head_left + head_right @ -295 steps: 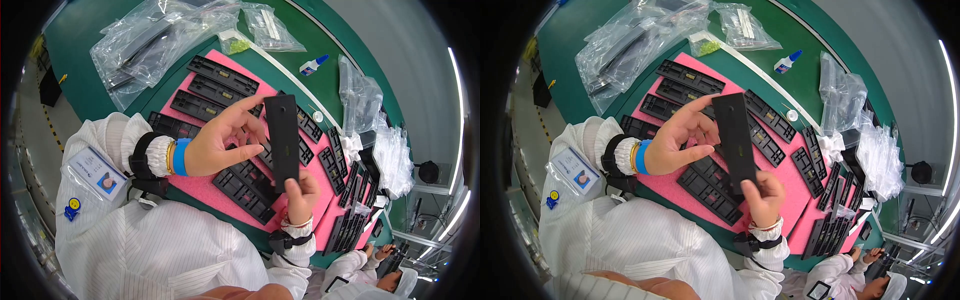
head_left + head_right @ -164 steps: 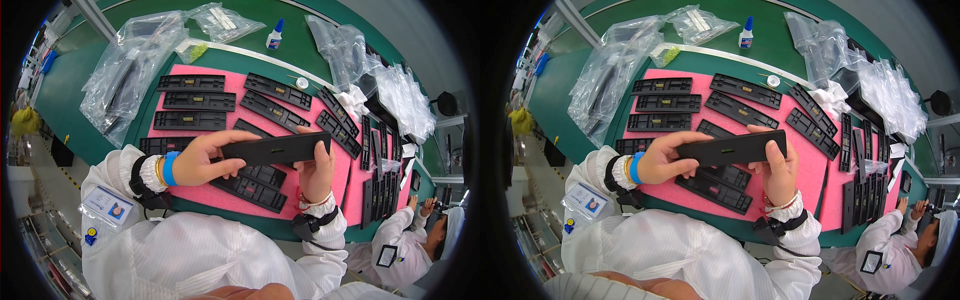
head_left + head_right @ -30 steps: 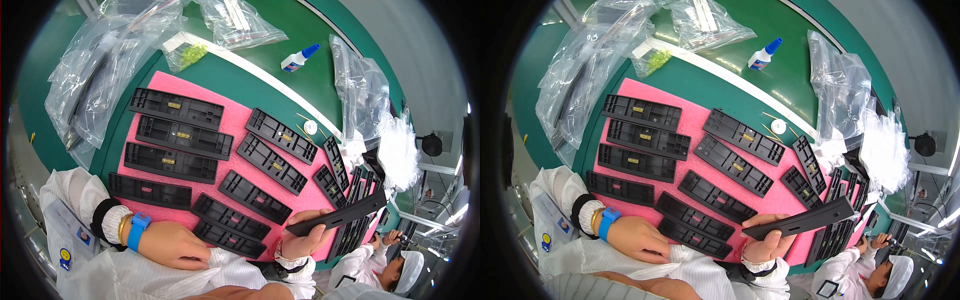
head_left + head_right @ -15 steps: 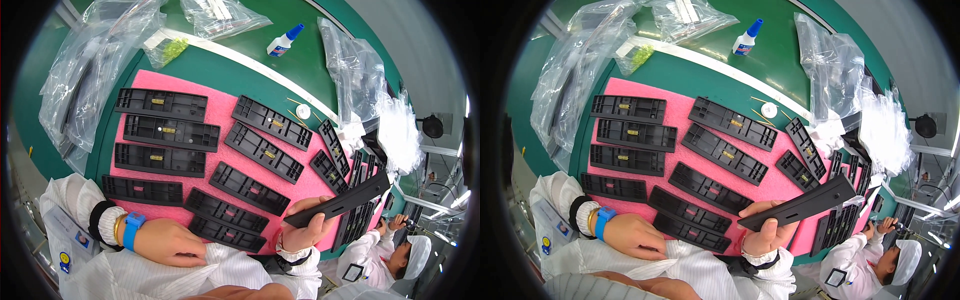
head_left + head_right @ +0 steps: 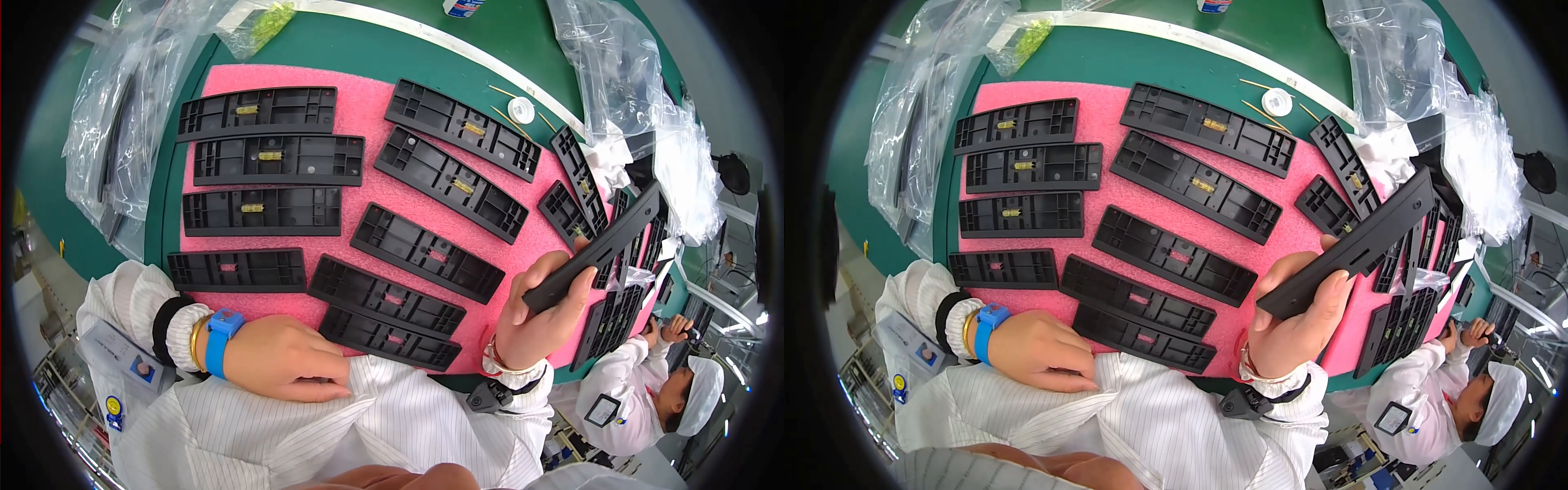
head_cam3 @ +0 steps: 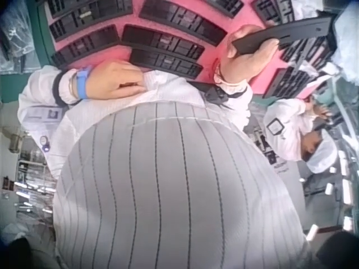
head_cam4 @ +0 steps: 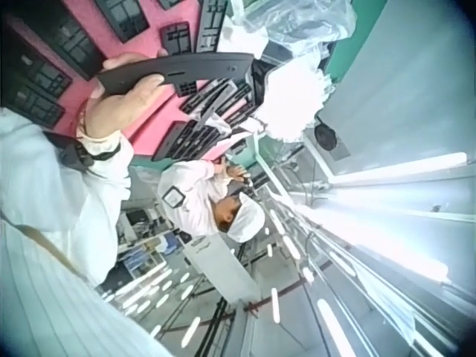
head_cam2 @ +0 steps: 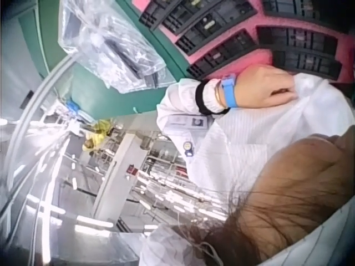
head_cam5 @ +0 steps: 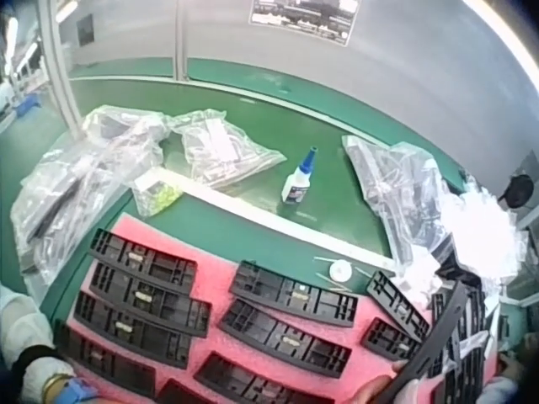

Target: Assembling small electrical contacts into black plastic component housings at a factory workstation.

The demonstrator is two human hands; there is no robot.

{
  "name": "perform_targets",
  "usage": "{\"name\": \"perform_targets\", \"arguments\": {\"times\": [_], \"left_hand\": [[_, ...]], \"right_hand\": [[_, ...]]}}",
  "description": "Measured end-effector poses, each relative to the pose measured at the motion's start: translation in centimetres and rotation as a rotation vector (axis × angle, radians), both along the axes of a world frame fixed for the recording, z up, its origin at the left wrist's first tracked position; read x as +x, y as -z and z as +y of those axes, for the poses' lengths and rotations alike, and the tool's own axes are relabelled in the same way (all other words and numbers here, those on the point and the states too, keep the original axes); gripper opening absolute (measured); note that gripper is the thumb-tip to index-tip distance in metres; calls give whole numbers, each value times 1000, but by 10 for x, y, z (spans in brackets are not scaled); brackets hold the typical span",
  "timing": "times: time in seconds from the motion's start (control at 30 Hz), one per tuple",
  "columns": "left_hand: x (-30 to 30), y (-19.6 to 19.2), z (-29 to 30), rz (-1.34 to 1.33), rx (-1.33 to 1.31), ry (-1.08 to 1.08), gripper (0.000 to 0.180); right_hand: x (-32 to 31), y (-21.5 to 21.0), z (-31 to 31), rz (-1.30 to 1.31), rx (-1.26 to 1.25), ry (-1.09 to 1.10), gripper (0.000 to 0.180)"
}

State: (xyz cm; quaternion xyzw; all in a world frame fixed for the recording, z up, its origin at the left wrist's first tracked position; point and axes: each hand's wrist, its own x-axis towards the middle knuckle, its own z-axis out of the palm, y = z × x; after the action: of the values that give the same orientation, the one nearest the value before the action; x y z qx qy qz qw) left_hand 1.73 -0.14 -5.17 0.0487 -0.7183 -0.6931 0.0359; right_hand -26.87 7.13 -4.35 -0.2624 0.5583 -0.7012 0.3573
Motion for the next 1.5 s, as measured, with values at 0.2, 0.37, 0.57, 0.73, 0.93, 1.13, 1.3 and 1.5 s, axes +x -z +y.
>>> {"name": "perform_targets", "arguments": {"times": [0.2, 0.37, 0.57, 0.73, 0.93, 1.13, 1.3, 1.5], "left_hand": [[-2, -1, -3, -43, -47, 54, 12], [-4, -7, -5, -88, -78, 78, 11], [-7, -13, -6, -144, -50, 96, 10], [-6, -13, -4, -178, -29, 92, 10], [-8, -13, -6, -192, -8, 109, 10], [-9, -14, -6, -190, -13, 110, 9], [-7, -14, -5, -198, 20, 104, 10], [-6, -15, -5, -209, 6, 117, 10]], "right_hand": [[-1, -3, -14, -176, -173, 293, 48], [1, 1, 0, -6, -41, -94, 34], [-5, 1, 14, 424, 52, -604, 22], [-3, -6, 12, 382, 12, -547, 26], [-2, -7, 13, 368, 24, -511, 29], [2, -10, 12, 276, 118, -459, 28], [7, 2, 12, 294, 56, -361, 32], [8, 2, 12, 376, 62, -342, 34]]}}
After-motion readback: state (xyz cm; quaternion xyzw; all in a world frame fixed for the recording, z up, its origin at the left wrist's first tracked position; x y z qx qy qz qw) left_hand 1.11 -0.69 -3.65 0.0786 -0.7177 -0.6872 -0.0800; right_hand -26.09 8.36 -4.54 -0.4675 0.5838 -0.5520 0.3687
